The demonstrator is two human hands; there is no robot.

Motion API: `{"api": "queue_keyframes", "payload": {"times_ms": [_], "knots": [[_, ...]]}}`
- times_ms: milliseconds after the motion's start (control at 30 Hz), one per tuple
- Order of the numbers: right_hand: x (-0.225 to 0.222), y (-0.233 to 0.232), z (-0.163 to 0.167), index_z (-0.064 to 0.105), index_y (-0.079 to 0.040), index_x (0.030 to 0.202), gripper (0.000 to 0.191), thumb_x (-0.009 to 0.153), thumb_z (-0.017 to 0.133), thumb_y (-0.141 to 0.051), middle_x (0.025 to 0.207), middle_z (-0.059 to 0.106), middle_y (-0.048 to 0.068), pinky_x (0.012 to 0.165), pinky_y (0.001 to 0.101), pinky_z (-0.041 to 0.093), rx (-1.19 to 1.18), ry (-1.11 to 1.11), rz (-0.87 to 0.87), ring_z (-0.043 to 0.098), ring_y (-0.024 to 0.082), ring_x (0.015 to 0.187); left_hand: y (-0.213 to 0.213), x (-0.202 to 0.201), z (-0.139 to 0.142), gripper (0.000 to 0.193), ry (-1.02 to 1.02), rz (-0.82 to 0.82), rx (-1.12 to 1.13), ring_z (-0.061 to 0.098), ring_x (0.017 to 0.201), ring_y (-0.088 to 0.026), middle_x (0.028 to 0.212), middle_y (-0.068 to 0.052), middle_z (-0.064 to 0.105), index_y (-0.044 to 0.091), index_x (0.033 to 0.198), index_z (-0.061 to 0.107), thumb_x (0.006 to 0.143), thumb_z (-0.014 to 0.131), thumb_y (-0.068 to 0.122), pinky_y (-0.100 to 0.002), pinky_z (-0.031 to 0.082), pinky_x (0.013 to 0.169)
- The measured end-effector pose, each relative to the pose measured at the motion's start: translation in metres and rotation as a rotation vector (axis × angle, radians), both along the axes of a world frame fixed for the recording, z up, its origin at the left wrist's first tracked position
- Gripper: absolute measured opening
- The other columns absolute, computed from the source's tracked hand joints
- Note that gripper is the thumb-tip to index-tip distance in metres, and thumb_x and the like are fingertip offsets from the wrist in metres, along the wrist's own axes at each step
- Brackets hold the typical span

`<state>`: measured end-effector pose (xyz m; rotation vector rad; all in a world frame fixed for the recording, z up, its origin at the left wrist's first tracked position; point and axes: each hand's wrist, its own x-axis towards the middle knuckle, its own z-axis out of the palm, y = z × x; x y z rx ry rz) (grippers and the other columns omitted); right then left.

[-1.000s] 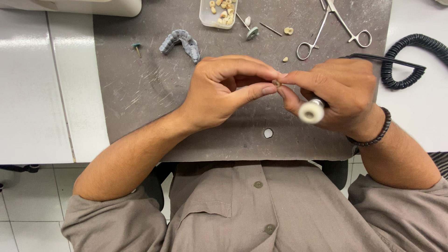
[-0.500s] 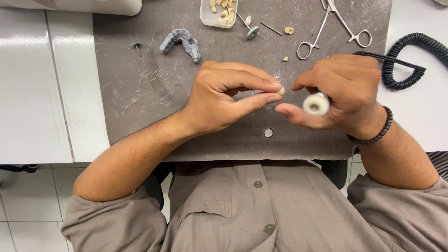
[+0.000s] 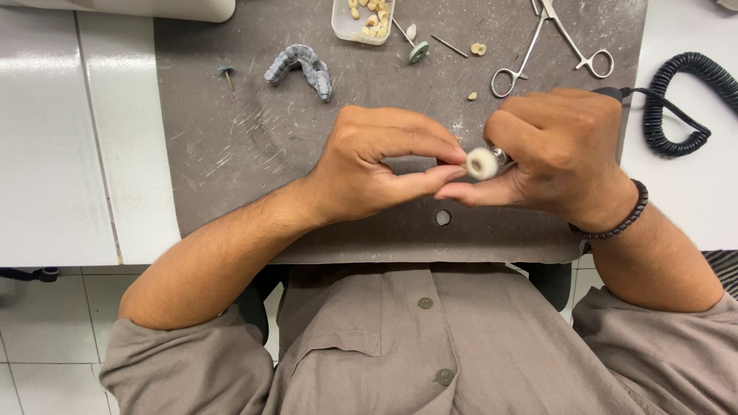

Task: The person sits at a dental laboratory bench and polishes small dental crowns, holding each crown in one hand while applying a rotary tool with a buffing wheel to its surface. They set finished crowns into a small container, pick new crowns from the bench, and later switch to a pointed grinding bur to refine a crown by hand.

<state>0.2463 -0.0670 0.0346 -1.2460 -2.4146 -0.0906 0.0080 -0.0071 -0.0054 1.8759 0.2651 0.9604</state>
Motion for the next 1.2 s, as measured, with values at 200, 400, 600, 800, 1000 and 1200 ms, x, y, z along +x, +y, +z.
{"api": "queue_keyframes", "payload": {"times_ms": [200, 400, 600, 800, 1000, 1200], "knots": [[-0.001, 0.0, 0.001, 0.049, -0.008, 0.063, 0.076, 0.076, 0.081, -0.075, 0.057, 0.042, 0.005, 0.046, 0.0372, 0.034, 0.011, -0.005, -0.026, 0.046, 0.024, 0.048, 0.0, 0.002, 0.0, 0.017, -0.023, -0.01, 0.006, 0.079, 0.099, -0.018, 0.108, -0.008, 0.077, 0.005, 0.107, 0.076, 0.093, 0.085, 0.002, -0.025, 0.066, 0.082], [0.006, 0.001, 0.005, 0.06, -0.007, 0.069, 0.058, 0.078, 0.086, -0.058, 0.062, 0.055, 0.006, 0.05, 0.0365, 0.04, -0.037, 0.077, 0.039, 0.054, 0.024, 0.053, 0.001, -0.001, 0.002, 0.017, 0.004, 0.036, 0.051, 0.078, 0.098, -0.018, 0.105, -0.007, 0.077, 0.006, 0.105, 0.076, 0.092, 0.085, 0.001, -0.025, 0.064, 0.081], [0.011, -0.002, -0.006, 0.077, -0.005, 0.098, 0.014, 0.098, 0.085, -0.017, 0.078, 0.072, 0.007, 0.051, 0.0237, 0.048, -0.231, 0.344, 0.101, 0.066, 0.014, 0.063, 0.001, -0.001, -0.001, 0.023, 0.022, 0.1, 0.178, 0.076, 0.108, -0.019, 0.12, -0.007, 0.074, 0.006, 0.12, 0.071, 0.1, 0.081, 0.001, -0.028, 0.065, 0.093], [0.013, -0.003, -0.013, 0.076, -0.004, 0.102, 0.015, 0.099, 0.083, -0.016, 0.076, 0.071, 0.006, 0.05, 0.0228, 0.048, -0.268, 0.363, 0.071, 0.068, 0.013, 0.064, 0.003, -0.003, -0.002, 0.024, 0.001, 0.103, 0.235, 0.076, 0.103, -0.017, 0.121, -0.007, 0.073, 0.008, 0.122, 0.073, 0.101, 0.08, 0.001, -0.025, 0.067, 0.088], [0.015, -0.001, -0.011, 0.076, -0.004, 0.097, 0.015, 0.094, 0.084, -0.016, 0.076, 0.072, 0.006, 0.054, 0.0268, 0.049, -0.296, 0.346, 0.106, 0.067, 0.014, 0.062, 0.005, -0.003, 0.0, 0.026, 0.019, 0.048, 0.161, 0.075, 0.099, -0.015, 0.118, -0.007, 0.072, 0.007, 0.126, 0.071, 0.103, 0.081, 0.004, -0.023, 0.066, 0.085], [0.015, -0.002, -0.008, 0.076, -0.005, 0.097, 0.013, 0.093, 0.084, -0.013, 0.086, 0.074, 0.008, 0.055, 0.025, 0.051, -0.316, 0.368, 0.123, 0.07, 0.017, 0.068, 0.006, -0.003, 0.002, 0.026, 0.065, 0.025, 0.166, 0.075, 0.098, -0.017, 0.117, -0.008, 0.072, 0.004, 0.127, 0.07, 0.103, 0.079, 0.007, -0.025, 0.064, 0.083]]}}
